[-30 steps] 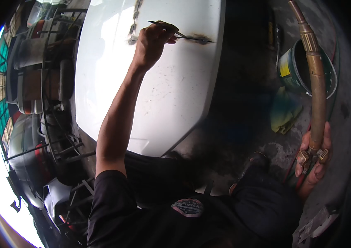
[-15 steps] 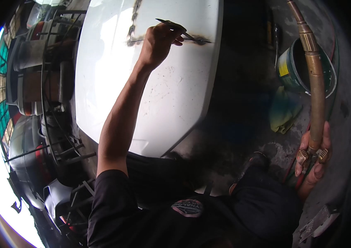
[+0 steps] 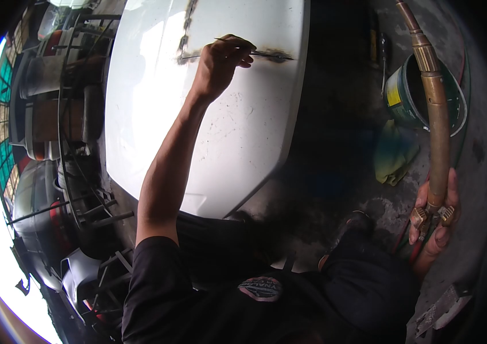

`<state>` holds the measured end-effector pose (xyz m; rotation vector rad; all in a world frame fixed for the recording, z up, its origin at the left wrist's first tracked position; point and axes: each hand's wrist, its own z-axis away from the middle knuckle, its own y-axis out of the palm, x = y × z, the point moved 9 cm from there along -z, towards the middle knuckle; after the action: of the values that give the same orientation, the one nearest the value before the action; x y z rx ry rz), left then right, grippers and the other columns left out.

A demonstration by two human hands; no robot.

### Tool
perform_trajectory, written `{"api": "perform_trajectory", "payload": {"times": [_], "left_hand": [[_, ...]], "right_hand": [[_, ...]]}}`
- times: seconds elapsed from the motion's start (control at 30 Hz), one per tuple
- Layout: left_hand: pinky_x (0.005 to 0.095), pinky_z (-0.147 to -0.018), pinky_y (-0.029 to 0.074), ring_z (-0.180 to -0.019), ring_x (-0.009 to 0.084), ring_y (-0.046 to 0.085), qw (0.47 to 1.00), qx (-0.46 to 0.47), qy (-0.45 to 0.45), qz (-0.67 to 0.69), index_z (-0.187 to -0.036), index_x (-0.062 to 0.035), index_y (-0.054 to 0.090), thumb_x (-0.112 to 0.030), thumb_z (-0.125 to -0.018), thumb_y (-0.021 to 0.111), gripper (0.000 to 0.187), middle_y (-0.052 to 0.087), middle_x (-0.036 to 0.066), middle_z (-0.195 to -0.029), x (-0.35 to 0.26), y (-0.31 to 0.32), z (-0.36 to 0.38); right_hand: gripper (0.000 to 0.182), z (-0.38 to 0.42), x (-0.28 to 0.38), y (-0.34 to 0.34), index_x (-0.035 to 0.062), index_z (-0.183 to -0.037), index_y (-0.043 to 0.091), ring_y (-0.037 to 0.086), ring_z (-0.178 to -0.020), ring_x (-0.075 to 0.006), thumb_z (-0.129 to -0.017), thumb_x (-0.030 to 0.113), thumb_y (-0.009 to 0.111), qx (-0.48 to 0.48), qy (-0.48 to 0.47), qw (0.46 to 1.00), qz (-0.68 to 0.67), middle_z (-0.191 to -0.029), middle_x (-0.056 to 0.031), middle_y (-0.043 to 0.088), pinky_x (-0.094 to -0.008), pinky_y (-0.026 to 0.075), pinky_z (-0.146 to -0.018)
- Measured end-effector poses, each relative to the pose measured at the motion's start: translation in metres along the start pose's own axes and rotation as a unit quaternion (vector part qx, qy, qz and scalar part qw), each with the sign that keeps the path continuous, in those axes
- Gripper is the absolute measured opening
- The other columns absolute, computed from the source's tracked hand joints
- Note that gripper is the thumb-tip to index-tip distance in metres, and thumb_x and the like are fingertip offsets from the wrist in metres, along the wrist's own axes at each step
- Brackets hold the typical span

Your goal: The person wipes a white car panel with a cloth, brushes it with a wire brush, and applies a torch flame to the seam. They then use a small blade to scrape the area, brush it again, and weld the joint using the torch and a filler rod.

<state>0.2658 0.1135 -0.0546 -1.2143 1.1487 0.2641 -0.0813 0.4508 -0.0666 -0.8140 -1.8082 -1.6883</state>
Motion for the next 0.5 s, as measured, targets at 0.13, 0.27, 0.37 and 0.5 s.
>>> {"api": "perform_trajectory", "payload": {"times": [0.13, 0.27, 0.37, 0.5], "left_hand": [[0.0345, -0.082, 0.065, -0.089, 0.0209, 0.076, 0.999, -0.010, -0.042, -0.026, -0.113, 0.0076, 0.071, -0.015, -0.106, 0.060, 0.026, 0.074, 0.015, -0.102, 0.001, -0.002, -0.004], [0.0346, -0.081, 0.064, -0.088, 0.0209, 0.076, 0.999, -0.006, -0.036, 0.001, -0.113, 0.0074, 0.071, -0.017, -0.106, 0.060, 0.028, 0.075, 0.015, -0.100, -0.001, 0.000, -0.010], [0.0338, -0.079, 0.064, -0.085, 0.0208, 0.076, 0.999, -0.004, -0.036, -0.018, -0.113, 0.0067, 0.071, -0.019, -0.105, 0.061, 0.029, 0.075, 0.014, -0.095, 0.000, -0.001, -0.014], [0.0310, -0.069, 0.061, -0.074, 0.0183, 0.074, 0.997, 0.002, -0.057, -0.052, -0.104, 0.0064, 0.073, -0.019, -0.101, 0.064, 0.027, 0.073, 0.012, -0.083, -0.002, 0.000, -0.025]], "right_hand": [[0.109, 0.000, 0.000, 0.001, 0.0065, -0.166, 0.012, 0.073, -0.084, -0.0278, -0.089, 0.029, 0.085, -0.009, 0.006, 1.000, 0.014, -0.111, -0.0248, 0.053, -0.0296, 0.066, -0.054], [0.108, -0.002, 0.001, 0.003, 0.0062, -0.166, 0.013, 0.073, -0.084, -0.0275, -0.089, 0.029, 0.085, -0.008, 0.000, 1.000, 0.013, -0.110, -0.0248, 0.053, -0.0295, 0.066, -0.054], [0.108, -0.002, 0.001, 0.003, 0.0061, -0.166, 0.013, 0.073, -0.084, -0.0275, -0.089, 0.028, 0.085, -0.007, -0.003, 1.000, 0.010, -0.111, -0.0248, 0.053, -0.0298, 0.066, -0.055], [0.108, 0.001, 0.001, -0.001, 0.0066, -0.167, 0.011, 0.073, -0.084, -0.0269, -0.089, 0.027, 0.084, -0.025, -0.009, 1.000, 0.006, -0.111, -0.0251, 0.052, -0.0297, 0.066, -0.055]]}}
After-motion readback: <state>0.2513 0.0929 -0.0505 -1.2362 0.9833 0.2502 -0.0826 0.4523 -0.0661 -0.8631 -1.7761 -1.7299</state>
